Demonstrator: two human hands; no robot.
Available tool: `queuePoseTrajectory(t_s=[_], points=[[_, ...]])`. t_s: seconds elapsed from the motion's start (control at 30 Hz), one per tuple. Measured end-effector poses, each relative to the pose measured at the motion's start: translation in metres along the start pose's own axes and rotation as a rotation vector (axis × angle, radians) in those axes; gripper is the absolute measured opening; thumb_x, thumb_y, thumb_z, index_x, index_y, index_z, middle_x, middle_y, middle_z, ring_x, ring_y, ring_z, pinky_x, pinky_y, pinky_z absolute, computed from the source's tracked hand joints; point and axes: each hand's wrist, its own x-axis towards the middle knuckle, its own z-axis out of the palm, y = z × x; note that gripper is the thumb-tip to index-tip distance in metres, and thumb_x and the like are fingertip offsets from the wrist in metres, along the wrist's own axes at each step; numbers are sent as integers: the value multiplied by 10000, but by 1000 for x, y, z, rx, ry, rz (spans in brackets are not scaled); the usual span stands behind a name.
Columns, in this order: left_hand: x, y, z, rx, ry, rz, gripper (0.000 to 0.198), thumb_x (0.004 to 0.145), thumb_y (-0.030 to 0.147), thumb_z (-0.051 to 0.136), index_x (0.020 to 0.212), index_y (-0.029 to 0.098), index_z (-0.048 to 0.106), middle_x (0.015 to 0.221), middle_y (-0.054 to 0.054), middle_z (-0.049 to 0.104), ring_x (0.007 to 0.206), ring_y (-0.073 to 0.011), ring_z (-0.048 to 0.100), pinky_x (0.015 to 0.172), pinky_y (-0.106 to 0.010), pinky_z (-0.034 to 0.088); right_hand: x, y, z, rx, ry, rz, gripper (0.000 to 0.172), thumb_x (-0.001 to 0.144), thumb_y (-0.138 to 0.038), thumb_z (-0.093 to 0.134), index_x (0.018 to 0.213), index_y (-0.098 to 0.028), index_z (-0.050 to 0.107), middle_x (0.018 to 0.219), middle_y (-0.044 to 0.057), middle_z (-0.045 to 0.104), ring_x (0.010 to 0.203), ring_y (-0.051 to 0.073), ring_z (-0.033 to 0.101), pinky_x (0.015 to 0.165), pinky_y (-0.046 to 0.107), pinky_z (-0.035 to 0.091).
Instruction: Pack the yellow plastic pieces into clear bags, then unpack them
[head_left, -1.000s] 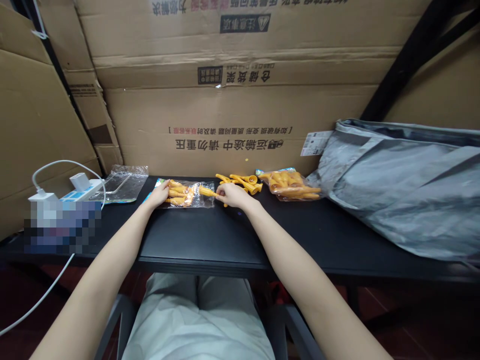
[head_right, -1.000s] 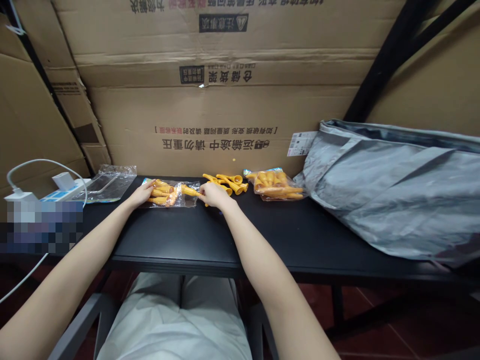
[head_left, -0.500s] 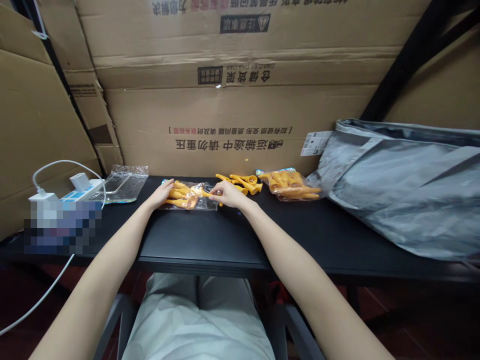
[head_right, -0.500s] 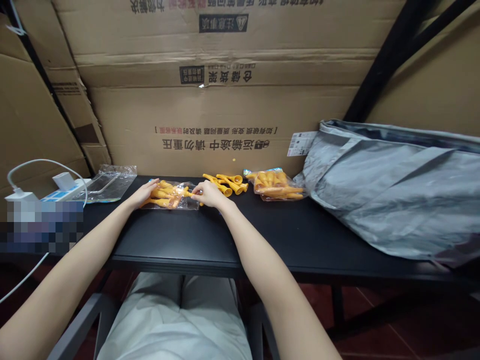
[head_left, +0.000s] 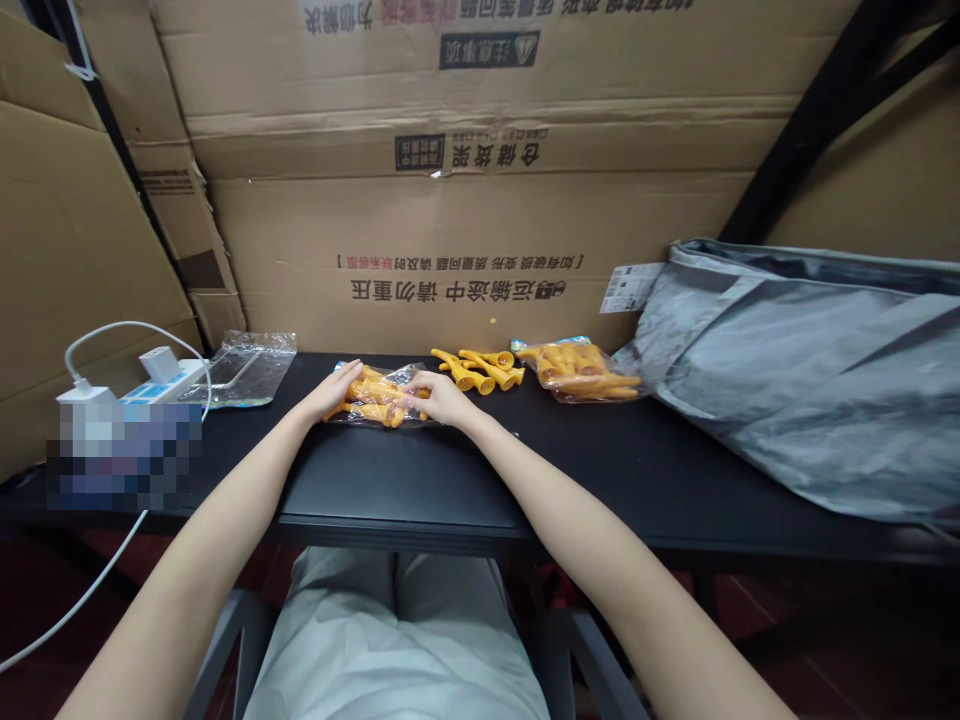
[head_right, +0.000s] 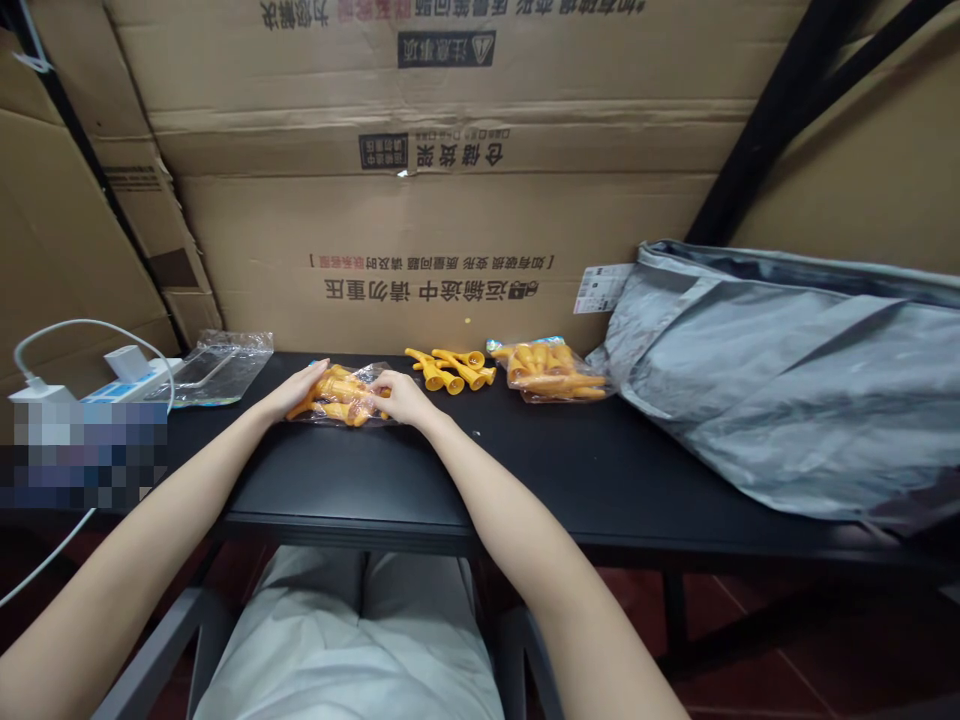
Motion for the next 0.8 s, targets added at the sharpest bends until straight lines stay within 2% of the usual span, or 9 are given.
queuePoseTrajectory(t_s=[0.23,0.37,0.47,0.53,0.67,0.73,0.8], points=[[-2,-3,4,-100,-74,16,580,841,386,552,1370,171,452,1450,-98,410,1345,-236,363,1093,-313,306,3,4,17,109,47,-27,105,740,-146,640,829,-144,695,912,68,660,896,180,605,811,305,464],[3,-12,5,-232,-118,12,672,782,366,631,1392,191,412,1494,-111,337,1345,-253,362,1089,-358,322,7,3,12,158,135,2,78,733,-122,597,767,-145,664,933,68,652,909,172,602,831,303,464],[4,-15,7,-317,-122,-19,676,761,374,660,1376,209,433,1497,-104,333,1340,-264,369,1085,-379,333,6,-3,3,25,207,181,69,741,-134,590,680,-146,620,822,59,642,783,157,599,777,302,471],[3,-13,7,-359,-115,-41,680,757,386,669,1370,198,443,1495,-109,336,1335,-272,376,1083,-378,338,4,-8,-2,-6,156,356,109,773,-166,585,666,-148,589,702,44,630,627,135,574,655,280,474],[-1,-6,4,-465,-146,-91,680,822,531,542,1378,155,432,1492,-132,329,1344,-298,353,1065,-390,362,0,-20,-6,233,-52,600,94,827,-199,571,748,-149,563,560,7,617,347,69,425,368,207,328],[-2,-3,2,-493,-147,-125,693,863,584,424,1409,160,384,1509,-122,290,1366,-287,313,1066,-389,359,0,-23,-6,370,-74,652,71,823,-165,580,759,-144,560,538,-3,615,315,54,411,324,186,285],[-3,-1,1,-499,-142,-141,686,894,581,336,1443,170,316,1536,-101,215,1385,-256,274,1081,-373,337,0,-24,-5,502,-75,687,67,830,-136,568,764,-139,557,526,-8,610,323,54,446,324,169,318]])
